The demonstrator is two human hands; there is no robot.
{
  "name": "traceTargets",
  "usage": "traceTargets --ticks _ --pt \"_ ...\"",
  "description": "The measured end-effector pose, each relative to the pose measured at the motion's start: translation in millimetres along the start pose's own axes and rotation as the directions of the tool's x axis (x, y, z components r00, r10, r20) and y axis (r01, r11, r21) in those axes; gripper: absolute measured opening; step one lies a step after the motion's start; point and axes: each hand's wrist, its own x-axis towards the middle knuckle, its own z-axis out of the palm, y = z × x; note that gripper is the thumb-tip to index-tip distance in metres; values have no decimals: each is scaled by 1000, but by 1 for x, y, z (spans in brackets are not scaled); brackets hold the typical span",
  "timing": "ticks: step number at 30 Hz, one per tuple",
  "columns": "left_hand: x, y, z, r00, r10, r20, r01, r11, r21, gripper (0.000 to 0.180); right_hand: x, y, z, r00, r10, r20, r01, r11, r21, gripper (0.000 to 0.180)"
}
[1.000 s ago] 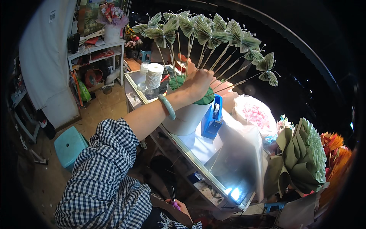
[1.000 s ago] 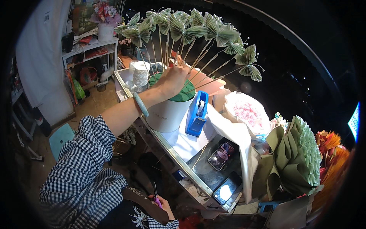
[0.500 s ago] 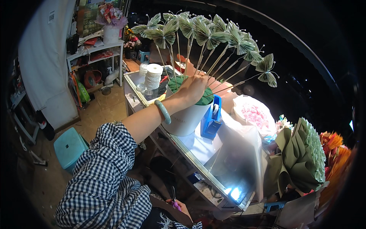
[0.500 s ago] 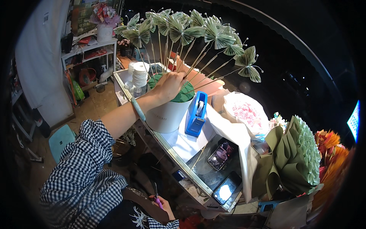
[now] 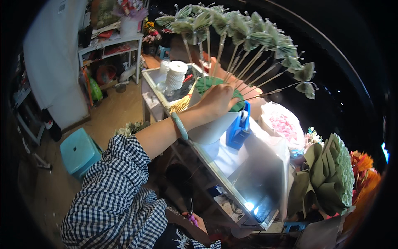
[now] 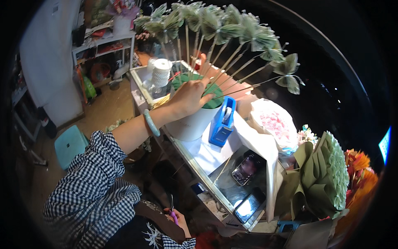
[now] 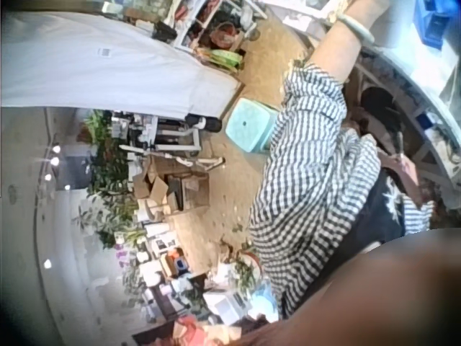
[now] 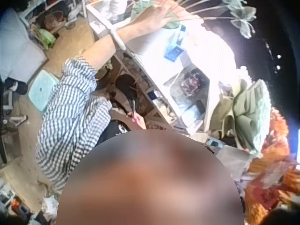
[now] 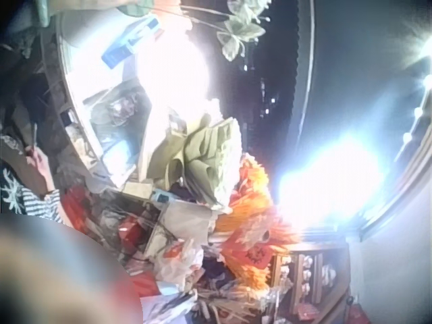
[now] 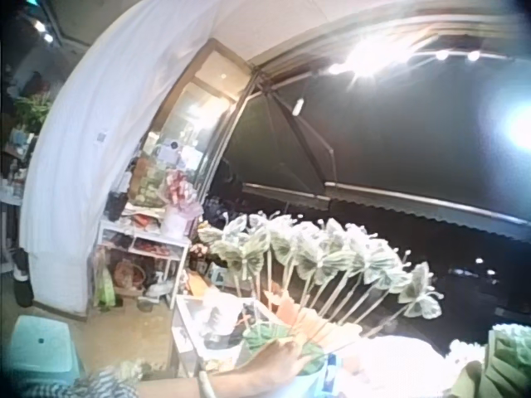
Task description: The person repeatedly picks up paper fan elements on sticks, trims the stems with scissors, and inserts them into a white cylindrical container filled with green foam. The person arranges the fans in a radial pattern around the container.
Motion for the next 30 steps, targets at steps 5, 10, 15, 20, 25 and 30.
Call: traceTargets --ticks 5,10,15,20,25,30 --pt "-49 -31 -26 972 1 -235 -68 959 -276 26 14 22 6 965 -39 -261 -15 979 -202 22" --pt "-130 -122 -52 780 -326 -535 13 862 -507 21 37 38 2 908 -270 -319 -19 735 -677 25" --pt "-259 -255 0 582 -698 -417 501 712 -492 20 70 44 -2 928 -304 -216 -20 538 -843 27" --pt "-386 -331 109 641 -766 -52 762 643 -78 17 89 52 -9 937 -285 -201 24 630 -776 30" --pt "-409 -371 175 702 -575 421 432 813 390 43 88 61 -15 910 -399 -111 115 502 -857 40" --pt "-405 -408 185 634 -374 677 211 926 314 44 91 69 -12 922 -356 -155 44 494 -869 43"
